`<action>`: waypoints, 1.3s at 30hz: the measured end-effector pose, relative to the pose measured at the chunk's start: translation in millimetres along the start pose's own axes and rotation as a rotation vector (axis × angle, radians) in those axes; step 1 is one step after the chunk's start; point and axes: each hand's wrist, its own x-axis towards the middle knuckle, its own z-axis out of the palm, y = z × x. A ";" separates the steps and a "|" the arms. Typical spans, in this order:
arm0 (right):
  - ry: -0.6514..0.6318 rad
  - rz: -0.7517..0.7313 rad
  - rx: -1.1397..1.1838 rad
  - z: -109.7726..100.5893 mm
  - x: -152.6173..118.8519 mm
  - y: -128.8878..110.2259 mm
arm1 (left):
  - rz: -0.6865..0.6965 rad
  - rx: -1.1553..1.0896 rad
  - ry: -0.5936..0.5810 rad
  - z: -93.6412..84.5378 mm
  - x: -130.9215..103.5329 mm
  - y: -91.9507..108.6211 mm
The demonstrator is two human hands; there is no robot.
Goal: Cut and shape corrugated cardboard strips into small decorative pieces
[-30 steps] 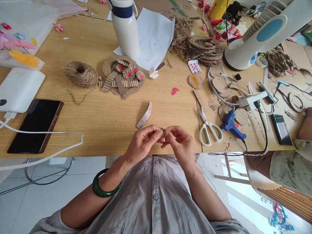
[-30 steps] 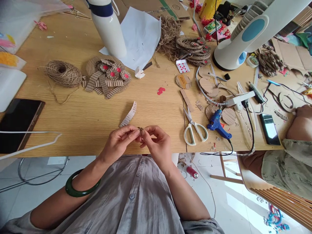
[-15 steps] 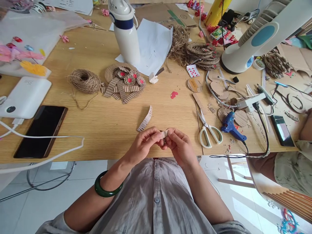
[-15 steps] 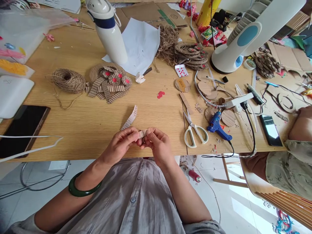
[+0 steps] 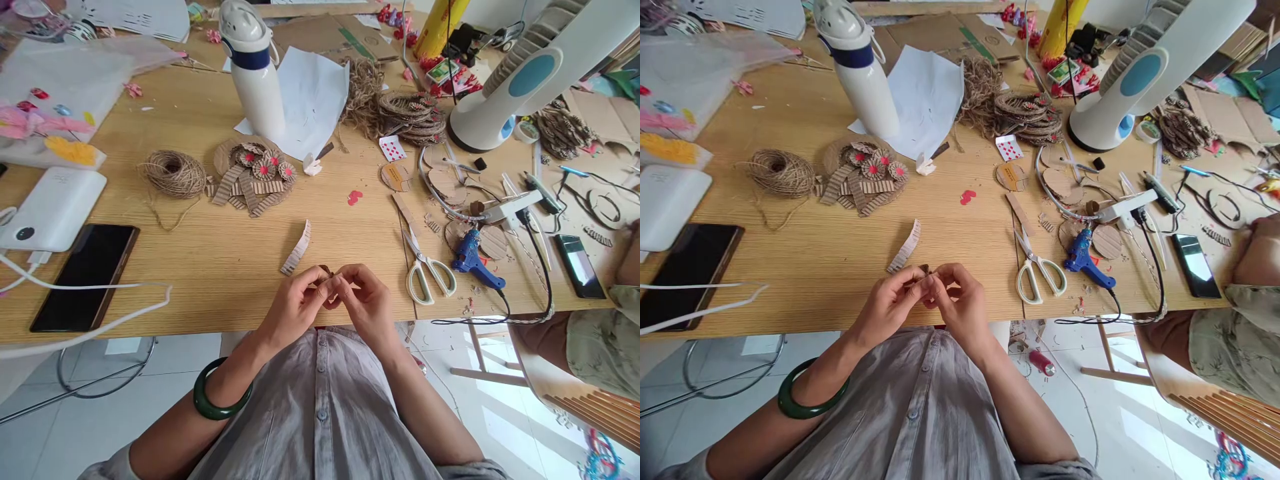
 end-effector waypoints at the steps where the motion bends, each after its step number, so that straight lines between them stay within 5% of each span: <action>1: -0.010 -0.019 -0.007 -0.7 -0.1 0.3 | 0.010 0.008 -0.011 0.1 -0.5 -0.1; 9: -0.119 0.219 0.398 -1.8 3.3 -1.2 | -0.004 -0.347 -0.128 -0.1 -2.2 -4.3; 12: -0.067 0.153 0.313 -0.5 2.4 -2.4 | -0.054 -0.381 -0.045 2.6 -1.7 -5.0; 15: -0.025 0.082 0.176 0.0 0.9 -1.6 | -0.056 -0.190 0.027 4.3 -1.3 -1.9; 22: -0.023 -0.013 -0.051 -6.2 0.3 0.6 | 0.011 -0.008 0.002 3.8 -2.8 5.2; 30: -0.114 0.252 0.424 -5.2 6.2 0.9 | -0.083 -0.455 -0.078 7.1 -3.0 -4.4; 39: -0.030 -0.084 -0.061 -7.3 2.3 -1.1 | 0.032 -0.103 0.041 7.4 -2.0 -0.8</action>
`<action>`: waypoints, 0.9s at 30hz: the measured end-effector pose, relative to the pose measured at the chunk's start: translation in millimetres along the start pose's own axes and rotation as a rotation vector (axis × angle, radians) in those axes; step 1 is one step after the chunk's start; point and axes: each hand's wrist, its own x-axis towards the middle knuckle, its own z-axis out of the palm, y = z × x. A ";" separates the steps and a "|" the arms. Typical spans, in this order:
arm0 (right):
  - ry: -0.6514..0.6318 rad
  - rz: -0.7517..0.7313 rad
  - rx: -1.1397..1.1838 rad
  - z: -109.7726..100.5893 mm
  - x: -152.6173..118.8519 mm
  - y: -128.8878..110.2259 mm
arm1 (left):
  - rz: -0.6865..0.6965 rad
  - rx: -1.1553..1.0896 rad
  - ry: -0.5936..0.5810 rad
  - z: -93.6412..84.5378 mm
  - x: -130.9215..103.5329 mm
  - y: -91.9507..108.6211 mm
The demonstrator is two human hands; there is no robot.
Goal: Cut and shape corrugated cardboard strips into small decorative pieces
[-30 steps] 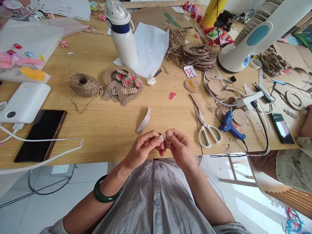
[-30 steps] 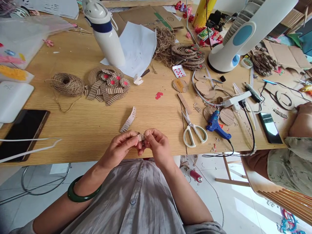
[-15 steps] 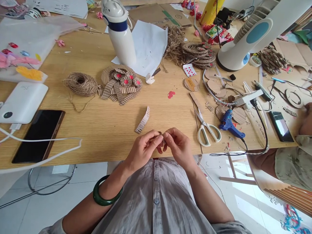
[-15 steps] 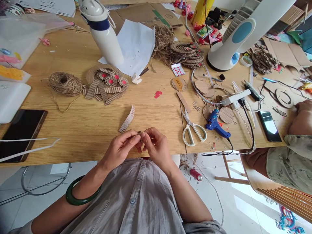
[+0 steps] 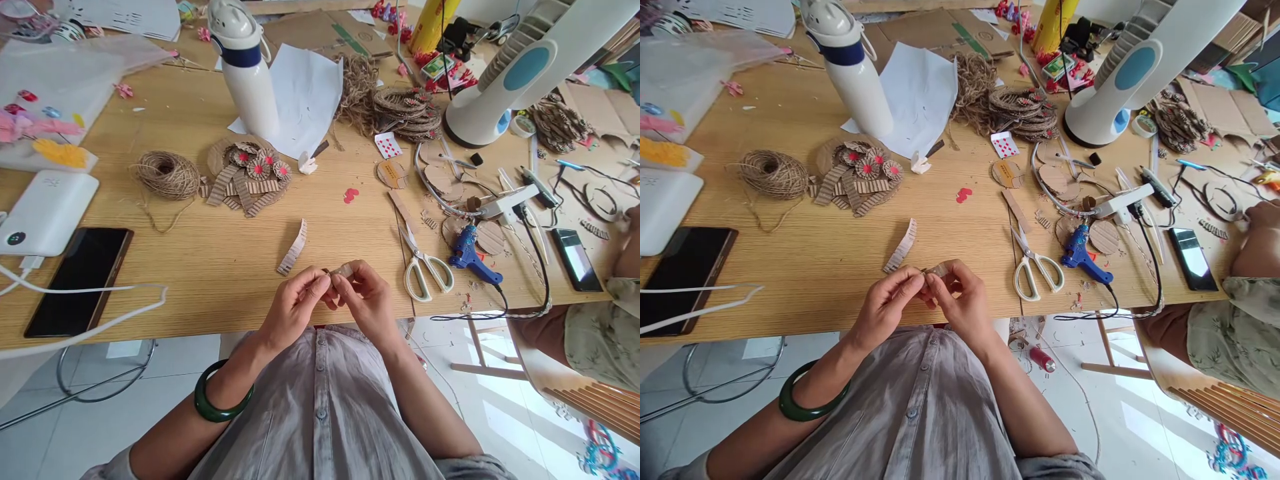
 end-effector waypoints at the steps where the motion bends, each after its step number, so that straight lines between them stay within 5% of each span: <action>1: 0.019 -0.034 -0.033 0.4 -0.3 0.4 | 0.009 0.044 -0.001 -0.4 -0.1 -0.1; 8: 0.073 0.161 0.336 3.6 2.3 2.3 | 0.013 0.034 -0.031 -1.3 -2.9 -2.8; 13: 0.114 0.077 0.117 2.8 -1.9 -0.2 | -0.080 -0.080 -0.021 -0.6 -1.5 -3.2; 18: 0.137 -0.084 -0.138 2.6 -7.5 1.4 | -0.083 0.042 -0.024 -2.9 -0.2 -2.4; 27: 0.085 0.107 0.210 -0.8 0.8 -5.0 | -0.025 -0.041 -0.118 -4.0 -2.7 -2.2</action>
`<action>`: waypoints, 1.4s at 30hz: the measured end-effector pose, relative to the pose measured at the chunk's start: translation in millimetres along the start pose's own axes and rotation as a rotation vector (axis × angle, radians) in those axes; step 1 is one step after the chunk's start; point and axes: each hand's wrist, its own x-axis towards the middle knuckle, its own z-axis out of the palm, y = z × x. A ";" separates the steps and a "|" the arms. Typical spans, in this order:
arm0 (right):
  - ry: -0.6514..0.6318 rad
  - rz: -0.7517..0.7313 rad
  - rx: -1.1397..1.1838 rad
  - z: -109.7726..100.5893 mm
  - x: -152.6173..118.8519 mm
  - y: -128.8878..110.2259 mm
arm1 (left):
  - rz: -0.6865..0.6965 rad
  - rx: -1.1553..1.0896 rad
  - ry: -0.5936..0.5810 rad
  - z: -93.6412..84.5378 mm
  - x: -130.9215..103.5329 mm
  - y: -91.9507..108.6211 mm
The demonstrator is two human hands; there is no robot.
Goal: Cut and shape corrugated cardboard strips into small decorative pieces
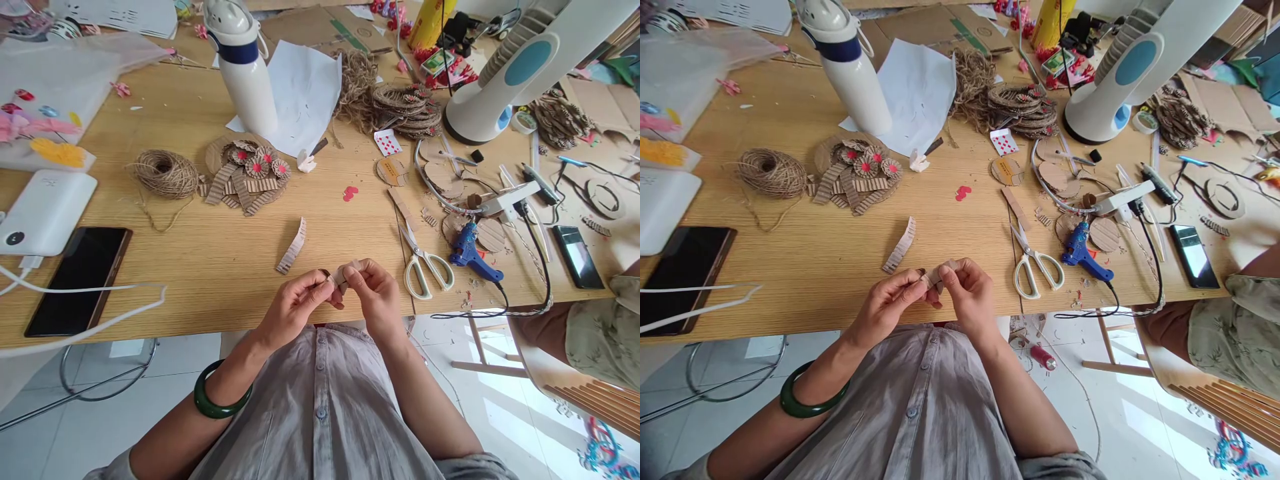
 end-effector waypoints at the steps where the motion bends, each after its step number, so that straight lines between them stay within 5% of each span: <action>1: -0.006 -0.006 -0.013 0.1 -0.2 0.1 | 0.004 0.004 0.015 0.1 -0.1 -0.3; 5: -0.065 -0.065 -0.126 -1.8 -3.3 4.7 | 0.024 0.042 0.058 0.3 0.2 -0.4; 12: 0.019 -0.387 -0.496 -3.1 -6.0 7.5 | -0.057 0.053 0.125 3.1 2.8 0.5; 20: -0.031 0.044 0.080 2.5 -0.2 5.4 | 0.052 0.136 0.078 5.4 -1.5 -2.4; 23: -0.051 0.031 0.006 -0.2 0.1 6.2 | 0.055 0.154 0.124 4.3 -1.8 -3.0; 30: 0.010 -0.290 -0.418 -4.4 -3.1 11.2 | -0.060 0.067 0.142 3.5 2.0 -1.6; 37: -0.101 0.044 0.045 -0.6 1.2 7.9 | 0.001 0.101 0.001 1.4 -0.3 -0.3; 42: -0.066 -0.022 -0.056 0.6 -0.4 9.2 | -0.022 0.011 0.055 0.6 1.0 -2.1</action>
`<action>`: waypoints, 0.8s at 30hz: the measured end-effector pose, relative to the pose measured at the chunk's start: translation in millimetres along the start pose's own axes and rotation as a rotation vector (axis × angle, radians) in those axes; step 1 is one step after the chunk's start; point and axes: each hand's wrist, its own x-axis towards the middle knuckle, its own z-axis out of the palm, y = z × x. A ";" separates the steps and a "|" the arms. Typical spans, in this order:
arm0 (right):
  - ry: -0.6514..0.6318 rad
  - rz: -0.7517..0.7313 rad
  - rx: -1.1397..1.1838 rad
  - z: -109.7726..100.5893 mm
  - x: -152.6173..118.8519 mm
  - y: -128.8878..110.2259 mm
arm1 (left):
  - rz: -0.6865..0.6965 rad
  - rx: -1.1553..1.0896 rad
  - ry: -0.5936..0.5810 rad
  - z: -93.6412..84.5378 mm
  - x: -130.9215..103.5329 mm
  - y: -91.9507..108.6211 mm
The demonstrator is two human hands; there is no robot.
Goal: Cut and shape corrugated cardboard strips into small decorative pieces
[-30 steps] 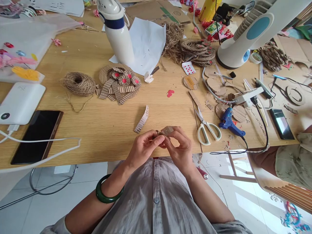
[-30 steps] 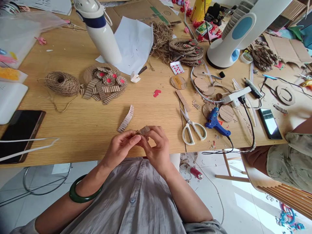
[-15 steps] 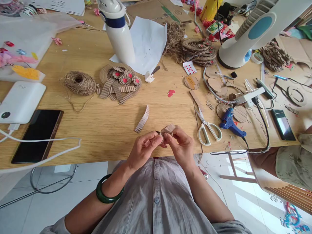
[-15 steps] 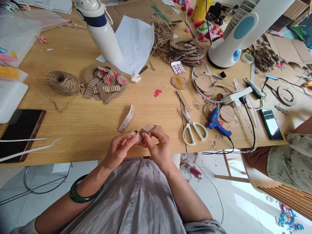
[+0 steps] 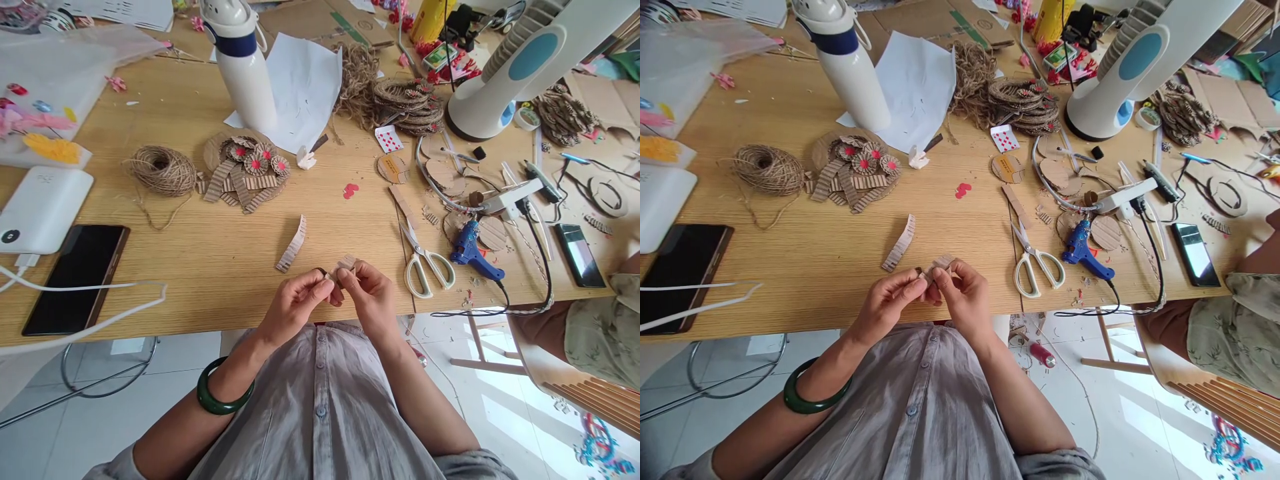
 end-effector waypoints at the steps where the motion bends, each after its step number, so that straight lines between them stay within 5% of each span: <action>1: 0.034 -0.043 -0.059 -0.1 -0.9 0.7 | -0.016 -0.010 0.023 0.4 0.4 -0.8; 9: 0.019 -0.161 -0.306 -5.7 -2.7 0.8 | -0.007 0.030 0.012 1.7 -0.6 -4.1; 16: 0.033 0.090 -0.034 -4.1 0.8 -1.8 | 0.006 0.011 -0.051 -0.4 -2.5 -1.6; 24: 0.058 -0.095 -0.236 -5.4 -2.6 1.7 | -0.038 0.020 0.057 2.4 -0.9 -4.2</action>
